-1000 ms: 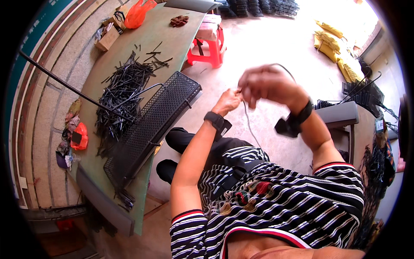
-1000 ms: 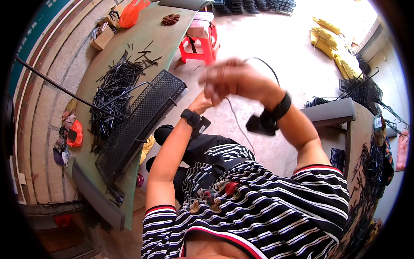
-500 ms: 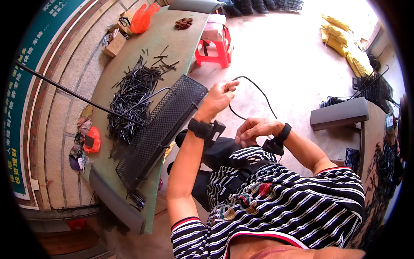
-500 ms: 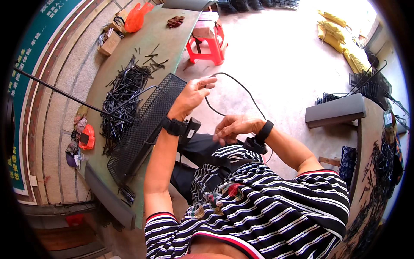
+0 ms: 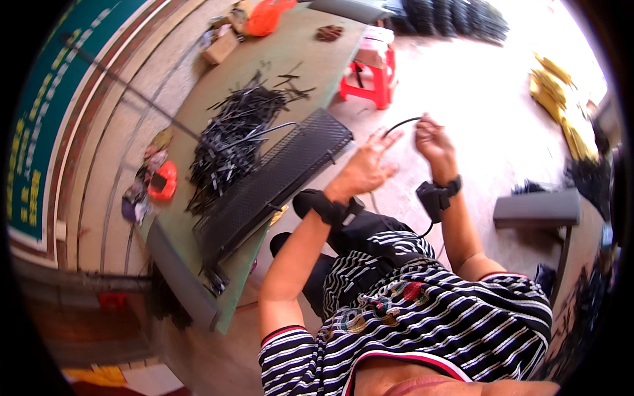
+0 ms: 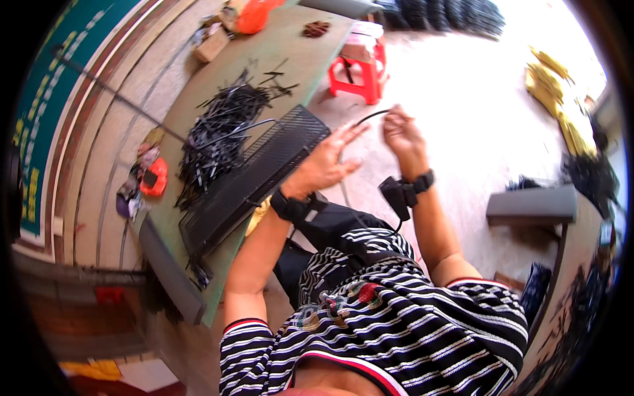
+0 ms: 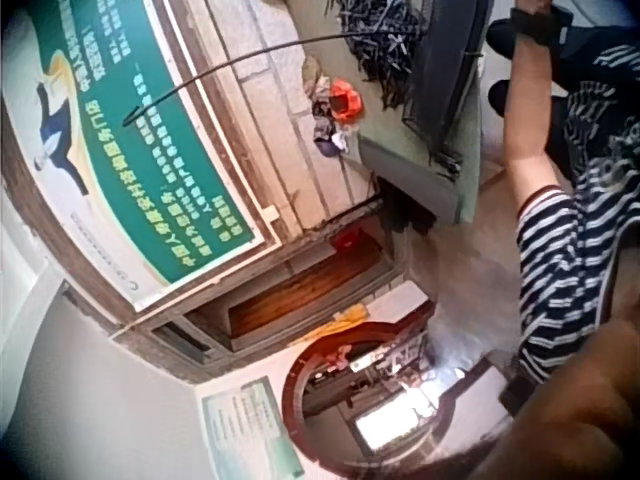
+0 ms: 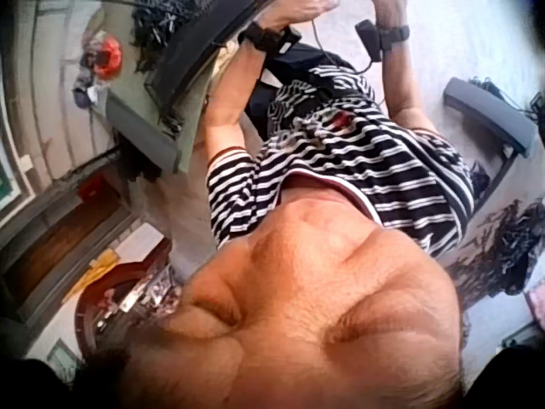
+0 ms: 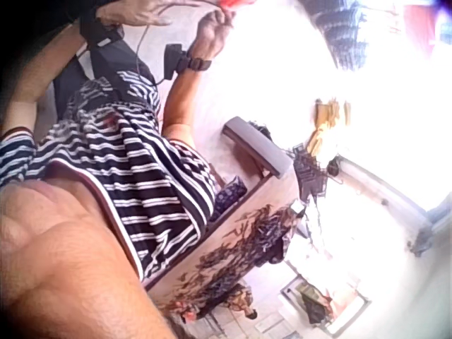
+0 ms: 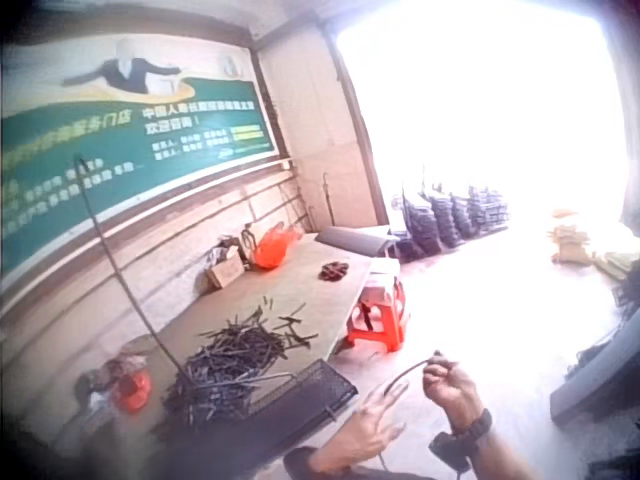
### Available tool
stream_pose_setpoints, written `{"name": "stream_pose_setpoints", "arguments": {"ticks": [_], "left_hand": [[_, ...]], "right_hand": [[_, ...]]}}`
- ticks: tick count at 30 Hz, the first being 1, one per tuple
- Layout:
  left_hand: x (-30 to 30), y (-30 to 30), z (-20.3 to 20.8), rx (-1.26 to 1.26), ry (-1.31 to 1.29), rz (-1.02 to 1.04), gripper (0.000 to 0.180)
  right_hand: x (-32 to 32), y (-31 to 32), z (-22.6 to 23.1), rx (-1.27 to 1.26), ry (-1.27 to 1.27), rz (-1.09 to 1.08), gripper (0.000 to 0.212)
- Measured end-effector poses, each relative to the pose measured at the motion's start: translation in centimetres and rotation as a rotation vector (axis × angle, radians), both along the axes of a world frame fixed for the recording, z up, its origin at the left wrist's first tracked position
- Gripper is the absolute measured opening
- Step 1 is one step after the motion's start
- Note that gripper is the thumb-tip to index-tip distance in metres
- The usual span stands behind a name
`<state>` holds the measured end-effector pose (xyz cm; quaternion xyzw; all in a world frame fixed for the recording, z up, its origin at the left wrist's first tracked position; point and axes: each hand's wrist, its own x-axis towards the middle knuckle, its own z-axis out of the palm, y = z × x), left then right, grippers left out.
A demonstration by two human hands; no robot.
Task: The person picks up black cable ties from a pile on a table and inserts them into small holes in a perforated metal plate while sitting on a stool.
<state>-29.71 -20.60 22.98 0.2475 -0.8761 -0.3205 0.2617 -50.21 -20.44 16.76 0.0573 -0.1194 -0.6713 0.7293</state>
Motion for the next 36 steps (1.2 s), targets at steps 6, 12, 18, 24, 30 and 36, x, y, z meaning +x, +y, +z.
{"name": "stream_pose_setpoints", "arguments": {"ticks": [6, 12, 18, 24, 30, 36], "left_hand": [[8.4, 8.2, 7.3, 0.119, 0.098, 0.022, 0.049], [20.3, 19.3, 8.6, 0.200, 0.247, 0.470, 0.046], [23.9, 27.8, 9.2, 0.079, 0.446, 0.737, 0.040], [24.3, 32.2, 10.4, -0.141, 0.426, 0.578, 0.031], [25.0, 29.0, 10.5, -0.281, 0.522, 0.433, 0.024], [26.1, 29.3, 9.5, -0.337, 0.633, 0.440, 0.017]], "right_hand": [[-11.3, 7.1, 9.9, -0.477, 0.126, -0.739, 0.009], [3.8, 11.7, 14.8, -1.042, 0.678, 0.054, 0.008], [18.1, 15.1, 9.1, -1.157, 1.329, 0.865, 0.008], [29.0, 16.7, 3.4, -1.236, 1.510, 0.835, 0.008], [38.4, 14.0, -2.2, -1.123, 1.861, 0.408, 0.010], [41.5, 13.5, -5.4, -1.160, 2.035, 0.356, 0.011]]}}
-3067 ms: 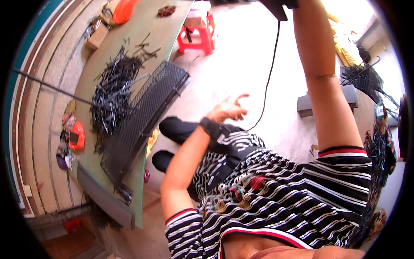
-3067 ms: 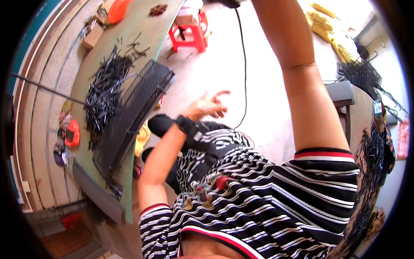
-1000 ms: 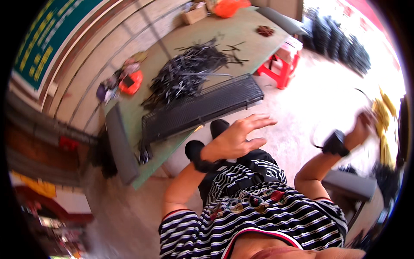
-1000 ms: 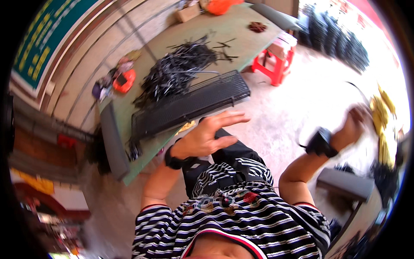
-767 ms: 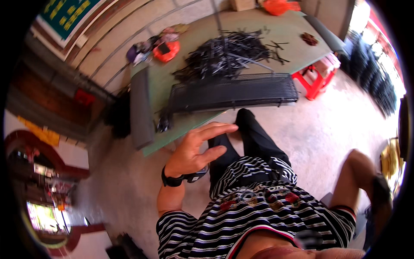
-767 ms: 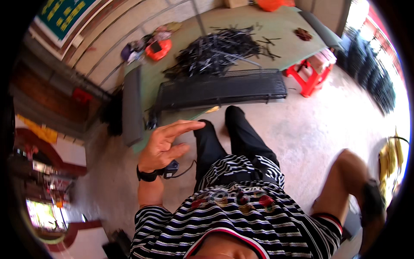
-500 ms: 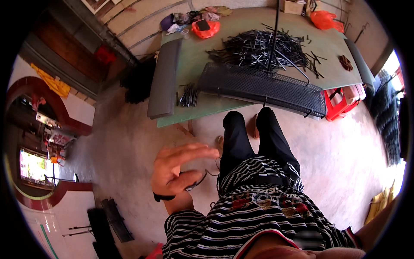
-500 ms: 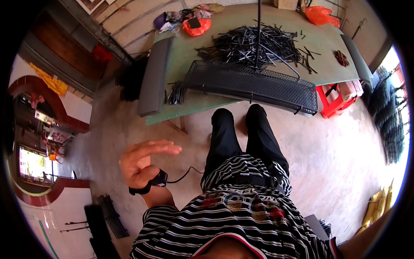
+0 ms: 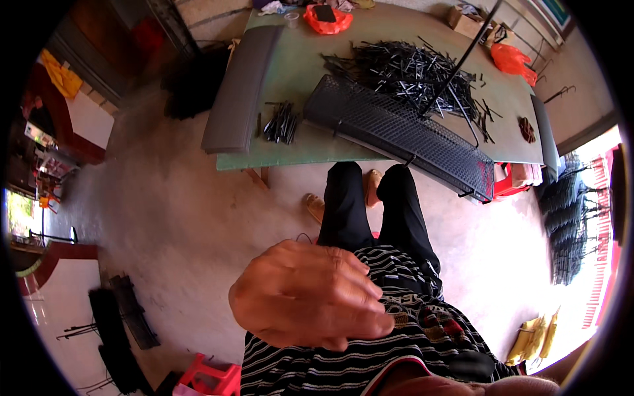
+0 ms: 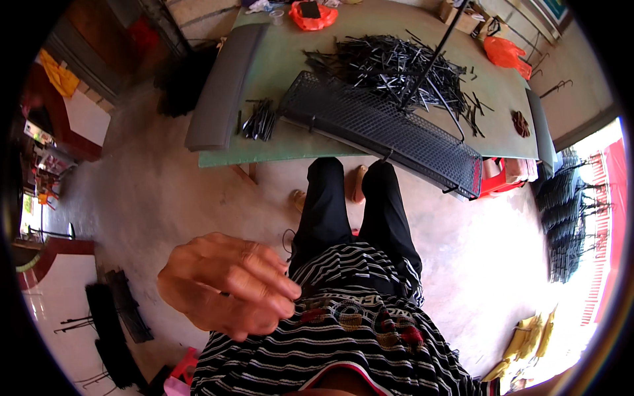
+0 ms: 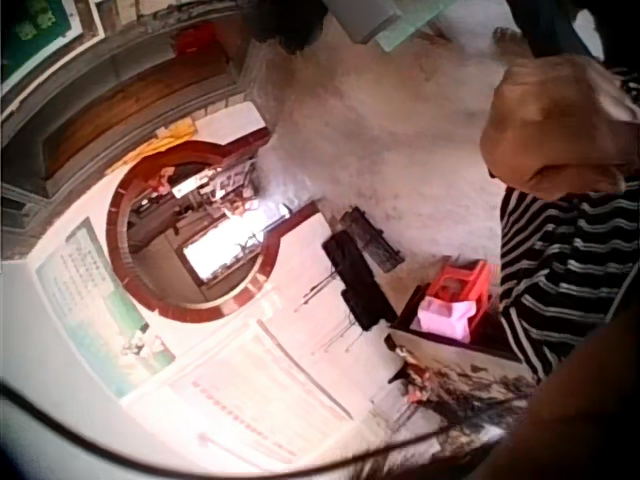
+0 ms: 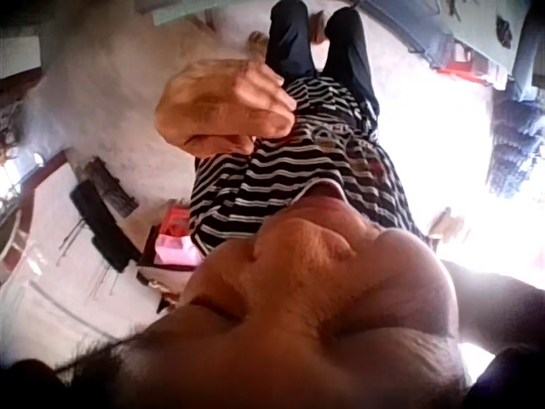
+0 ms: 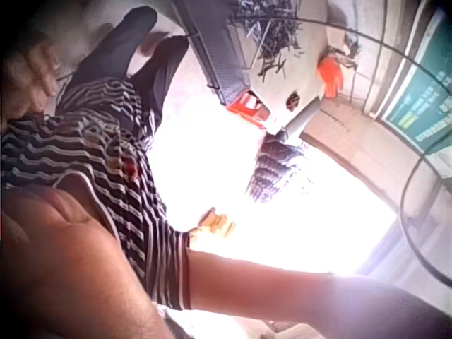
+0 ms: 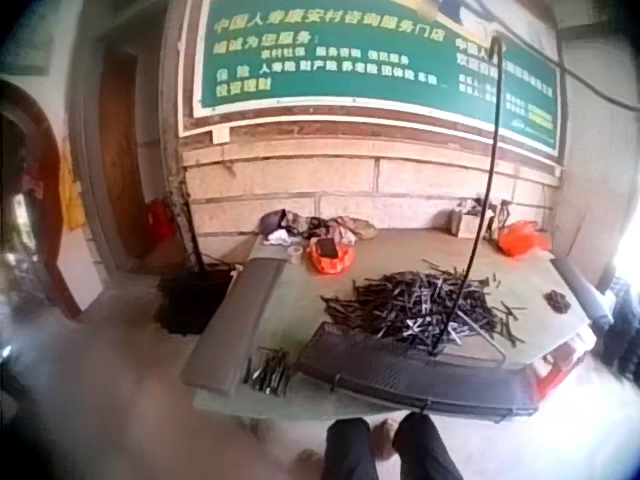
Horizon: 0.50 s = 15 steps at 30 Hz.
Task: The person picks up black cable ties from a pile on a table and inserts them into small holes in a perforated metal plate while sitting on a stool.
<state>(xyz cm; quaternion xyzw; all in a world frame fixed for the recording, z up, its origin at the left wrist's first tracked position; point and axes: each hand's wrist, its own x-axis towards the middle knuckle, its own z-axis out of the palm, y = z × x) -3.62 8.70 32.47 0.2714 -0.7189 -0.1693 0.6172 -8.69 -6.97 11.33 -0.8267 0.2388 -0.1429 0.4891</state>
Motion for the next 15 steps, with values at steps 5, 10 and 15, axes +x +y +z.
{"name": "stream_pose_setpoints", "arguments": {"ticks": [5, 10, 15], "left_hand": [[-0.6, 1.6, -1.1, -0.131, 0.072, -0.058, 0.015], [-0.4, 1.7, -3.3, -0.531, 0.347, -0.163, 0.087], [0.9, 6.9, -2.4, -0.990, 1.272, -0.180, 0.071]], "right_hand": [[1.3, -0.8, 3.3, -0.183, 0.035, 0.135, 0.013], [1.6, -4.5, 21.1, -0.680, 0.106, 0.441, 0.015], [1.3, -1.2, 28.3, -0.847, 0.088, 0.718, 0.016]]}}
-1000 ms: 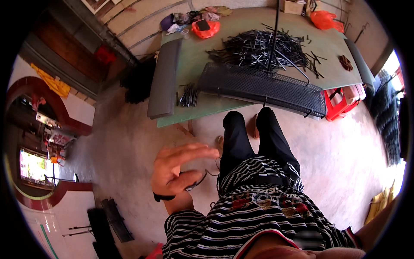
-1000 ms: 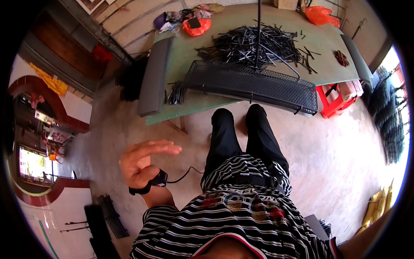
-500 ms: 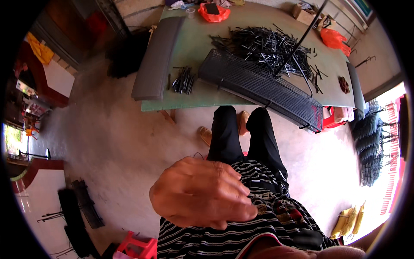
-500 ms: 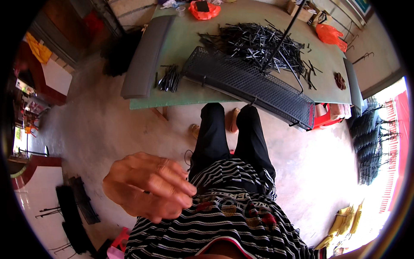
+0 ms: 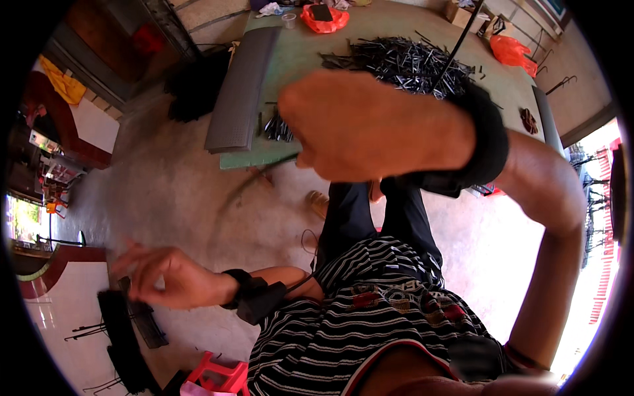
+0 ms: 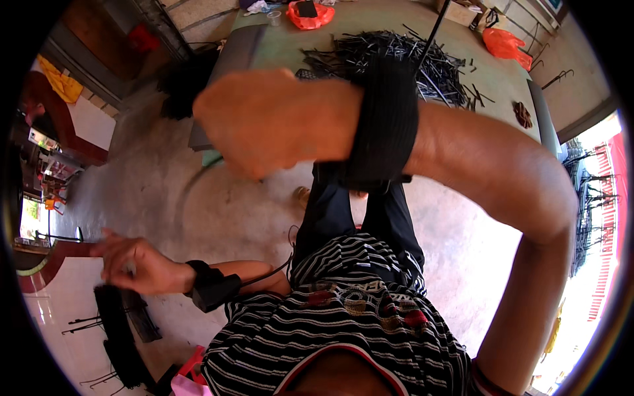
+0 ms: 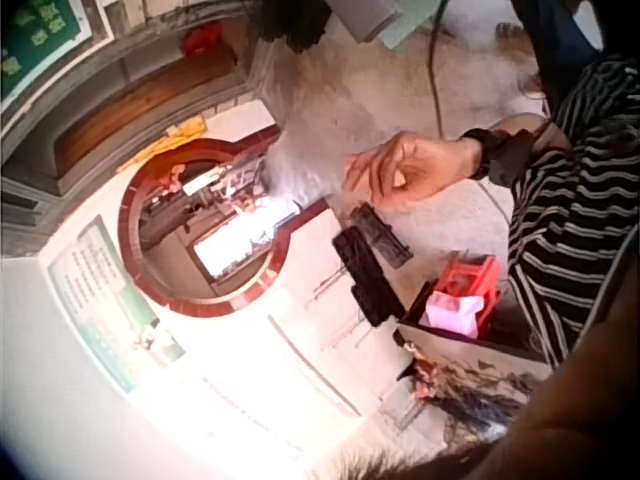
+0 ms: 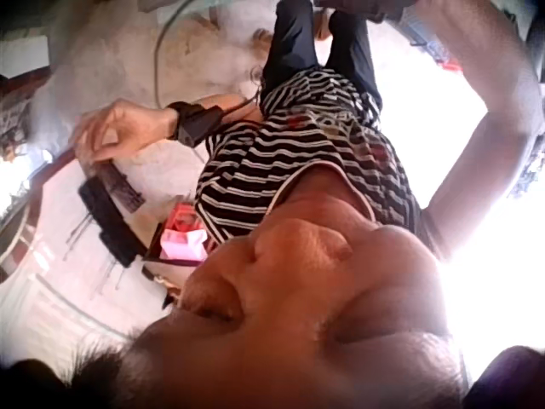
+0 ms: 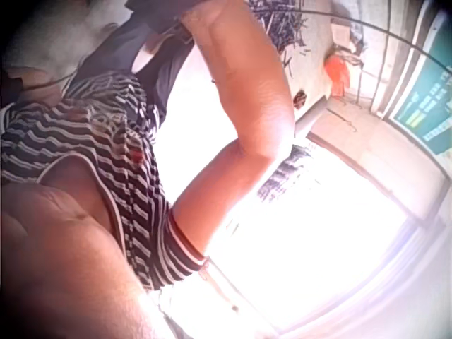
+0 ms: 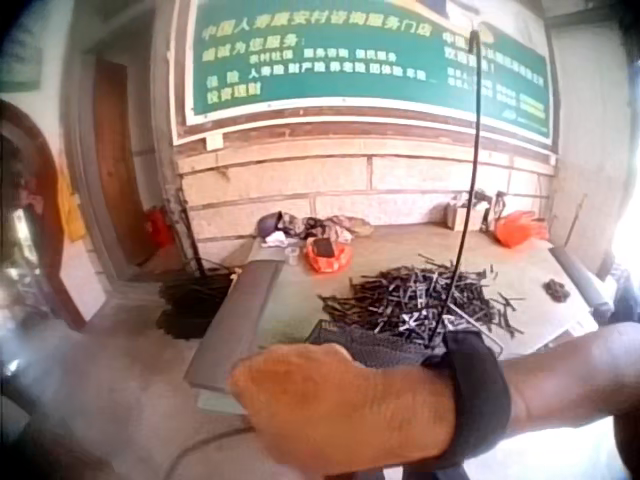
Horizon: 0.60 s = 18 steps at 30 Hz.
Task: The person picks up black cable ties from a pile on a table and inserts them into small holes in a perforated metal plate while sitting on a stool.
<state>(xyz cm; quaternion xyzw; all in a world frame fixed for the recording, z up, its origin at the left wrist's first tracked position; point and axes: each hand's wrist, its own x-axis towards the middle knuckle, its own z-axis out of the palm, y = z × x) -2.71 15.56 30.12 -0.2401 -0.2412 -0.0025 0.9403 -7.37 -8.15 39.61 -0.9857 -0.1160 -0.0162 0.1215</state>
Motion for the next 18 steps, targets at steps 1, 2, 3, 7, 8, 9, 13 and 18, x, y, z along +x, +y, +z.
{"name": "stream_pose_setpoints", "arguments": {"ticks": [1, 2, 3, 7, 8, 9, 13, 18], "left_hand": [[0.0, 0.2, 0.5, 0.046, 0.100, -0.016, 0.069], [-0.2, 0.1, 0.5, 0.069, 0.209, -0.073, 0.068], [-0.4, 0.1, 0.9, 0.080, 0.128, -0.140, 0.066], [-1.7, 1.0, 3.7, 0.218, -0.132, -0.096, 0.057], [-2.2, 1.7, 3.9, 0.265, -0.180, -0.009, 0.055], [-2.9, 2.0, 4.4, 0.348, -0.199, 0.014, 0.039], [-3.0, 5.0, 3.9, 0.730, -0.294, 0.266, 0.018], [-2.3, 2.3, 2.8, 1.212, -0.456, 0.555, 0.027]], "right_hand": [[-0.3, 0.3, -0.4, 0.010, -0.013, 0.048, 0.017], [-1.4, 0.4, -1.0, 0.011, -0.013, 0.048, 0.017], [-2.7, 0.5, -1.8, 0.021, -0.049, 0.065, 0.017], [-9.8, -2.5, -3.5, 0.074, 0.032, -0.085, 0.014], [-12.4, -3.5, -4.9, 0.057, -0.027, -0.103, 0.014], [-15.3, -4.6, -5.6, 0.066, 0.126, -0.192, 0.014], [-27.0, -9.8, -12.7, 0.183, 0.436, -0.628, 0.018], [-37.9, -13.1, -26.0, 0.488, 0.661, -1.174, 0.040]]}}
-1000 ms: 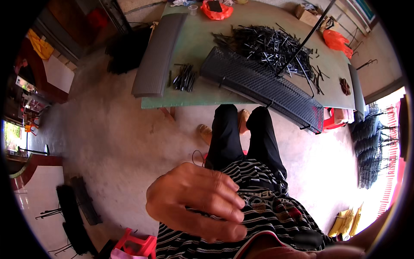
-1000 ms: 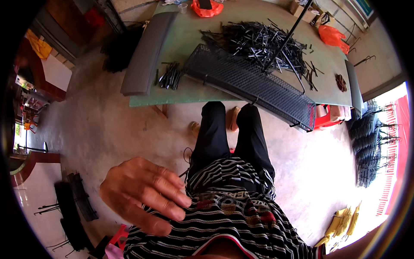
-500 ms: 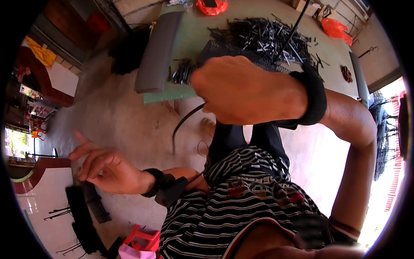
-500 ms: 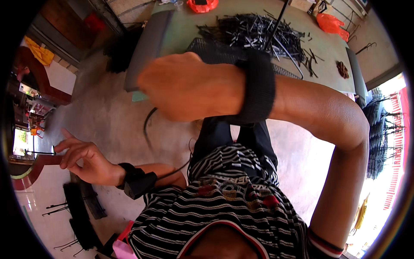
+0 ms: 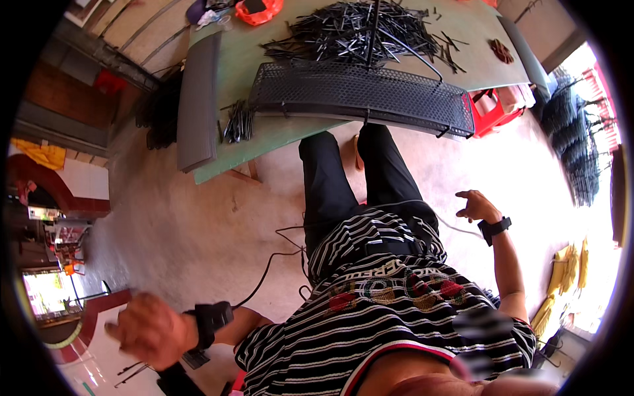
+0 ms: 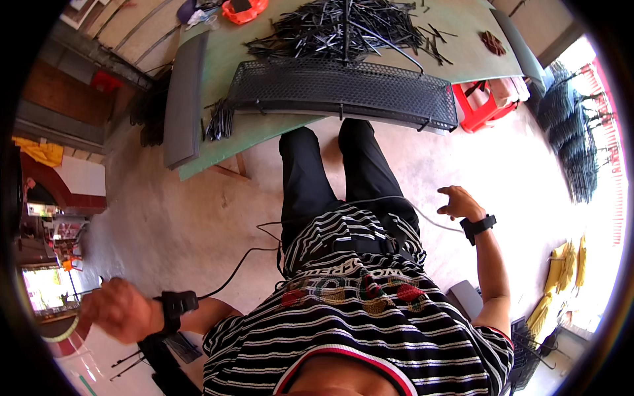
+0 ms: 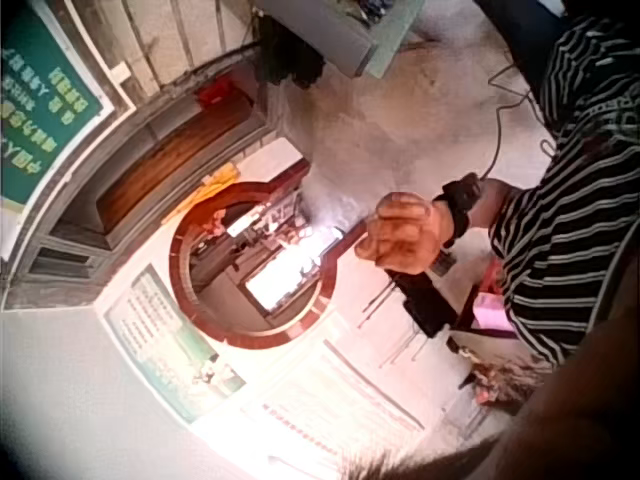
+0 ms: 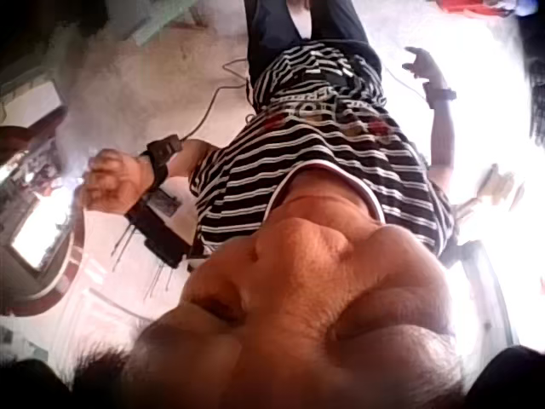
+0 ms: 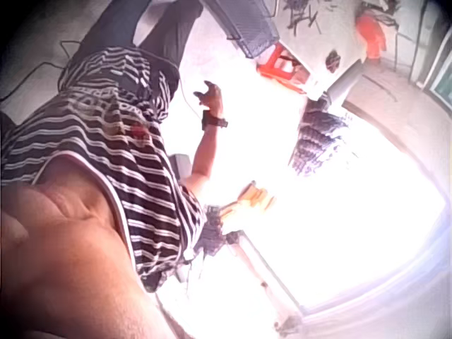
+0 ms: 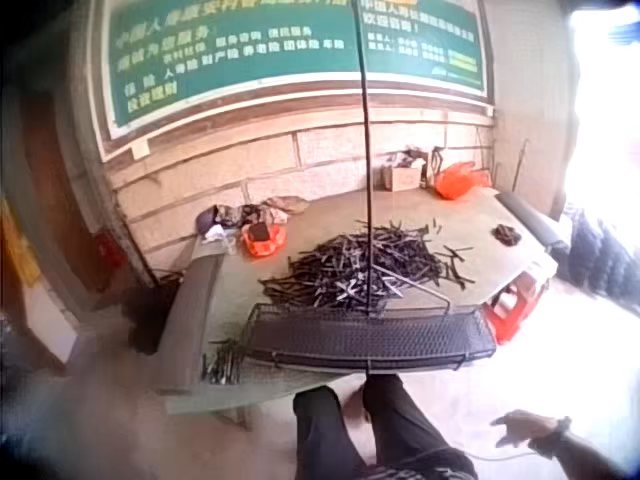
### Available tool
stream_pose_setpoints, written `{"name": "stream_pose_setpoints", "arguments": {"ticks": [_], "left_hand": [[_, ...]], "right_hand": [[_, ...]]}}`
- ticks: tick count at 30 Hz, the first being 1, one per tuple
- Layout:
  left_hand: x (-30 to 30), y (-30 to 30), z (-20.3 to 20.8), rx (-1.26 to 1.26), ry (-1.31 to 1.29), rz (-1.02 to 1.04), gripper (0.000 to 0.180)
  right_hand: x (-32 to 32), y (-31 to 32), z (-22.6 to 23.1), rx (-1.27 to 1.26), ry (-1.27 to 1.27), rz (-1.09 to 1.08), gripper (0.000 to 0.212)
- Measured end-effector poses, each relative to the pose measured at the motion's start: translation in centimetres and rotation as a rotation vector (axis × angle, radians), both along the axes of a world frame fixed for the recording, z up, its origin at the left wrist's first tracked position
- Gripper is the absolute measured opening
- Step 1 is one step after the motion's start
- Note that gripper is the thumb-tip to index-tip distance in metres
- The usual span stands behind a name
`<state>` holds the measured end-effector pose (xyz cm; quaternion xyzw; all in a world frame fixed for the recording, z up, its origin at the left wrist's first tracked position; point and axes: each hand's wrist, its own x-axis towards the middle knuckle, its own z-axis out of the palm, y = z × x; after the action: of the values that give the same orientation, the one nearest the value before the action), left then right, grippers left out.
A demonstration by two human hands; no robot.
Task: The person picks up black cable ties from a pile on a table and inserts them into small holes in a perforated metal plate while sitting on a stool.
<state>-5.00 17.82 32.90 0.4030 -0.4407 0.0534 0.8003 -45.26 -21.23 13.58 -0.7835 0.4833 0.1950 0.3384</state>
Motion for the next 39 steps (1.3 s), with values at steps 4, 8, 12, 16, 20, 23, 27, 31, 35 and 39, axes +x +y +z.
{"name": "stream_pose_setpoints", "arguments": {"ticks": [4, 8, 12, 16, 20, 23, 27, 31, 35, 39], "left_hand": [[4.1, -8.5, -4.7, 0.381, 0.055, 0.140, 0.030], [9.6, -19.5, -12.9, 0.743, 0.379, -0.011, 0.024], [17.1, -27.2, -21.7, 0.751, 0.172, 0.379, 0.034], [24.1, -29.9, -25.2, 1.181, 0.038, 0.569, 0.047], [23.5, -31.5, -25.7, 1.285, 0.233, 0.122, 0.048], [20.8, -31.0, -26.3, 1.318, 0.304, 0.175, 0.038], [18.2, -26.8, -28.1, 1.163, 0.352, 0.182, 0.032], [14.8, -27.9, -26.4, 1.111, 0.446, 0.241, 0.025], [14.6, -27.0, -27.2, 0.976, 0.494, 0.212, 0.016], [14.5, -28.3, -28.1, 0.929, 0.506, 0.223, 0.017]], "right_hand": [[-3.5, -3.8, -3.9, 0.165, -0.351, -0.511, 0.039], [-1.7, -7.9, -4.6, -0.009, -0.785, -0.977, 0.062], [2.1, -11.2, -4.8, -0.062, -0.846, -1.040, 0.076], [5.8, -13.5, -6.0, -0.351, -0.808, -0.857, 0.053], [7.7, -14.4, -8.0, -0.604, -0.763, -0.824, 0.045], [7.5, -17.2, -8.7, -0.683, -0.755, -0.747, 0.046], [7.2, -22.5, -9.6, -0.651, -0.808, -0.605, 0.034], [5.3, -29.7, -11.9, -0.494, -0.892, -0.653, 0.038], [8.2, -31.7, -9.9, -0.510, -0.872, -0.593, 0.044], [7.3, -32.7, -10.1, -0.505, -0.930, -0.579, 0.044]]}}
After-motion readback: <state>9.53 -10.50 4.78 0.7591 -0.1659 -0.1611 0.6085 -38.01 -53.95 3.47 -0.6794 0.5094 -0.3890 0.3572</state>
